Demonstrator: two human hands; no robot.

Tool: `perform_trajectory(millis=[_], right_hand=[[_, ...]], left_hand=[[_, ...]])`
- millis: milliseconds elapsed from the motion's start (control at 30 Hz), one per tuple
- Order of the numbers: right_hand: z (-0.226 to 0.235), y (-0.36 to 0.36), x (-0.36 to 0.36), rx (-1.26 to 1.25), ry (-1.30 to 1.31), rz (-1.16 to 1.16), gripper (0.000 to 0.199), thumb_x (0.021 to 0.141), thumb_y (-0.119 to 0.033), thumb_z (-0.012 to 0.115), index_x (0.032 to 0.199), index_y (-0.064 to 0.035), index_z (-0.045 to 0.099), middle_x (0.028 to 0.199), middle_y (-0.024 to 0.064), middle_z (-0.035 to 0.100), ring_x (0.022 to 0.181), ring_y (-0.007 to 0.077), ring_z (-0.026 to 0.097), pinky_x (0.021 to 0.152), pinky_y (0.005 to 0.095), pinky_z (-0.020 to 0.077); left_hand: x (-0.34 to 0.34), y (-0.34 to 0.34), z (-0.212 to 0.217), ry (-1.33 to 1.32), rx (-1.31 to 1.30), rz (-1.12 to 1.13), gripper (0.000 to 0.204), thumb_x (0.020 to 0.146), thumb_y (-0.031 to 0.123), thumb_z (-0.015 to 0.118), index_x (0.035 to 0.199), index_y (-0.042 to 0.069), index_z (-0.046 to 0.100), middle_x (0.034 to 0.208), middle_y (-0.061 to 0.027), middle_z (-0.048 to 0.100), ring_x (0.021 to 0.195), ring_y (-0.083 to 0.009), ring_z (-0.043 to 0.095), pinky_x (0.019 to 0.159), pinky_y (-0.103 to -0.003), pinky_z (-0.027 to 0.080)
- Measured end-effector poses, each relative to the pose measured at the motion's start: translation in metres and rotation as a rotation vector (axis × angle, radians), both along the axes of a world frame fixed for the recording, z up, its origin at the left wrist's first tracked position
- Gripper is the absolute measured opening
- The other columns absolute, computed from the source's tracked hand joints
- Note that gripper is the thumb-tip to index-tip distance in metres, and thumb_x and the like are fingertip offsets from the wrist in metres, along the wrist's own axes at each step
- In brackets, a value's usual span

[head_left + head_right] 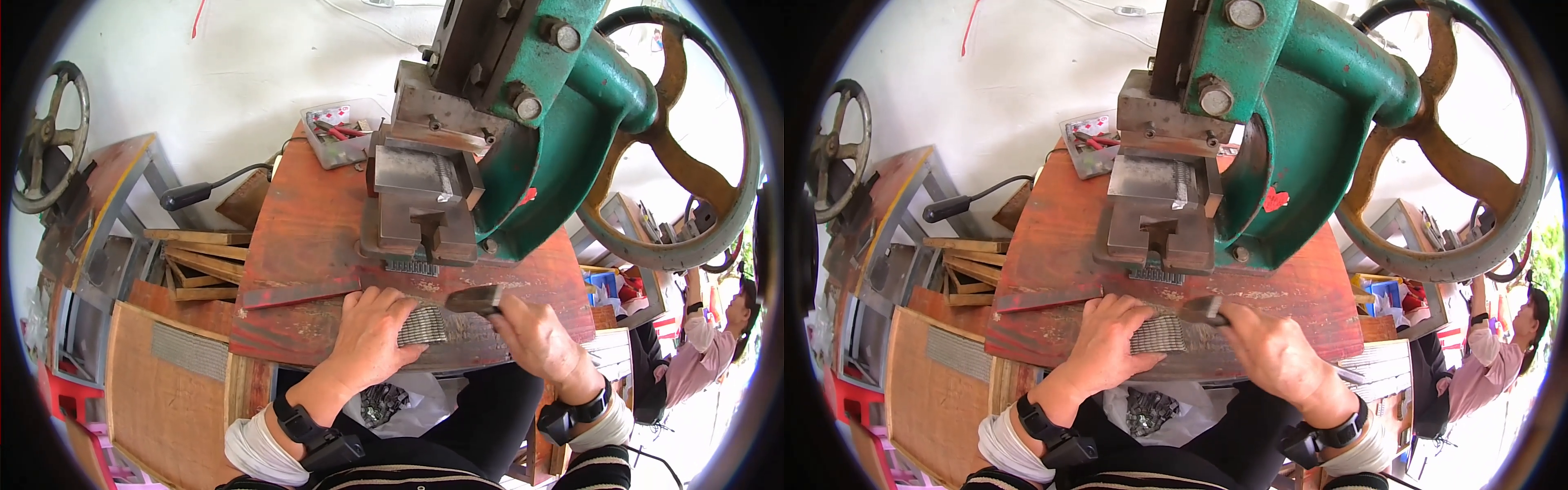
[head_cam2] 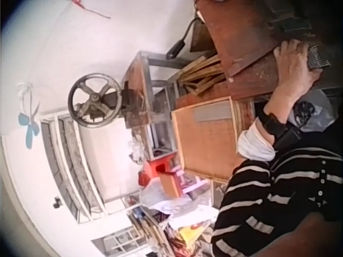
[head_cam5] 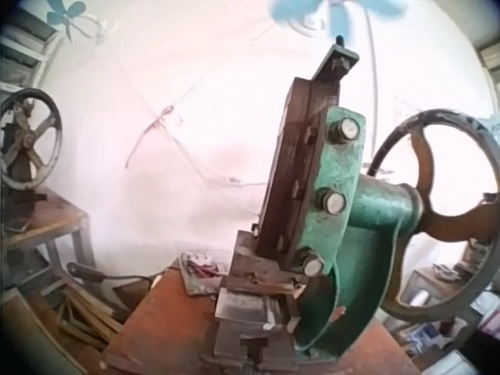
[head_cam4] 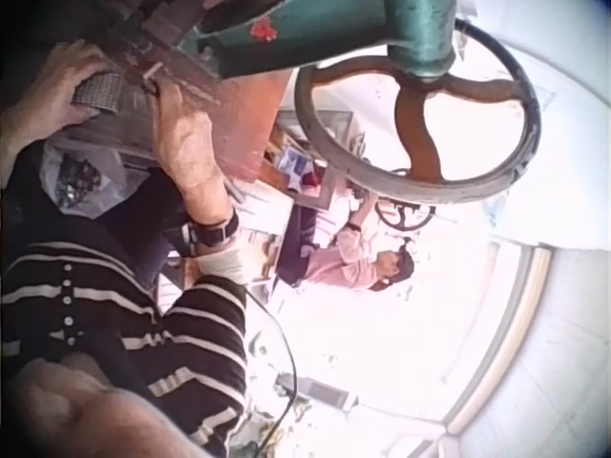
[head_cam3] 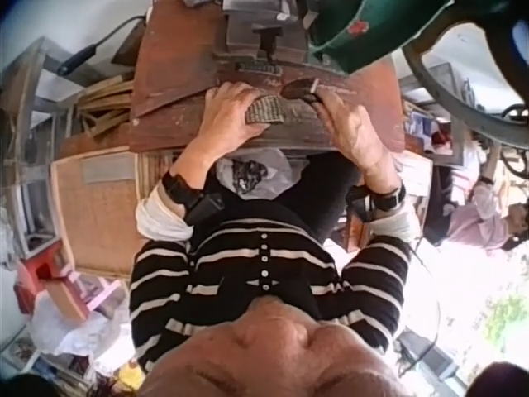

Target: Tapping metal mesh parts into a machine fixture using a small hammer to ensure alignment.

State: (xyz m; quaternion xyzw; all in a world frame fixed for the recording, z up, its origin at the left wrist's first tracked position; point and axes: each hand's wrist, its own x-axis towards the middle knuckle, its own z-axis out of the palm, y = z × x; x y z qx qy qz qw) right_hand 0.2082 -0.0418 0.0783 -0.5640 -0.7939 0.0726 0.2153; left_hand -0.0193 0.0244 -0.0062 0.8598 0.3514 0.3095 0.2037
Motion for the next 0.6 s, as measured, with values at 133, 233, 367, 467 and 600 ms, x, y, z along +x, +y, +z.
perform_trajectory(millis=[133, 233, 367, 467, 600], right_hand=[[-0.003, 0.008, -0.019, 0.016, -0.084, 0.048, 0.019, 0.09, -0.012, 0.065, 0.107, -0.0039, 0.059, 0.079, 0.0175, 0.065, 0.07, 0.0397, 0.064, 0.058, 0.0464, 0.0514], [0.001, 0.008, -0.023, 0.034, -0.138, 0.037, 0.017, 0.09, -0.014, 0.065, 0.102, -0.0046, 0.058, 0.074, 0.0158, 0.063, 0.067, 0.0377, 0.065, 0.057, 0.0452, 0.0521], [-0.004, -0.001, -0.024, 0.004, -0.184, 0.005, 0.016, 0.09, -0.015, 0.065, 0.099, -0.0047, 0.057, 0.072, 0.0146, 0.062, 0.066, 0.0357, 0.065, 0.056, 0.0448, 0.0521], [0.001, 0.002, -0.027, 0.014, -0.148, 0.004, 0.015, 0.09, -0.015, 0.065, 0.099, -0.0048, 0.057, 0.073, 0.0147, 0.063, 0.065, 0.0359, 0.065, 0.055, 0.0451, 0.0519], [-0.014, -0.002, -0.019, -0.038, -0.102, -0.034, 0.022, 0.09, -0.015, 0.067, 0.109, -0.0061, 0.059, 0.077, 0.0159, 0.066, 0.068, 0.0376, 0.066, 0.057, 0.0443, 0.0528]], left_hand=[[0.004, -0.002, 0.004, -0.005, 0.007, 0.011, 0.057, 0.062, 0.025, 0.086, 0.112, 0.006, 0.066, 0.107, -0.0075, 0.062, 0.103, -0.027, 0.055, 0.092, -0.043, 0.035], [0.004, -0.002, 0.003, -0.014, -0.004, 0.008, 0.057, 0.062, 0.025, 0.085, 0.112, 0.006, 0.066, 0.107, -0.0072, 0.062, 0.104, -0.0267, 0.054, 0.093, -0.043, 0.035], [0.003, -0.003, 0.001, -0.007, 0.022, 0.019, 0.055, 0.062, 0.025, 0.085, 0.11, 0.006, 0.066, 0.107, -0.0068, 0.062, 0.104, -0.0271, 0.055, 0.093, -0.043, 0.035], [0.003, -0.001, -0.001, 0.009, 0.008, 0.008, 0.054, 0.062, 0.025, 0.085, 0.11, 0.006, 0.066, 0.108, -0.0066, 0.061, 0.104, -0.0275, 0.055, 0.094, -0.044, 0.035], [0.003, 0.0, 0.0, 0.027, 0.015, 0.011, 0.061, 0.062, 0.026, 0.086, 0.115, 0.006, 0.064, 0.109, -0.0072, 0.061, 0.104, -0.0276, 0.055, 0.095, -0.045, 0.035]])
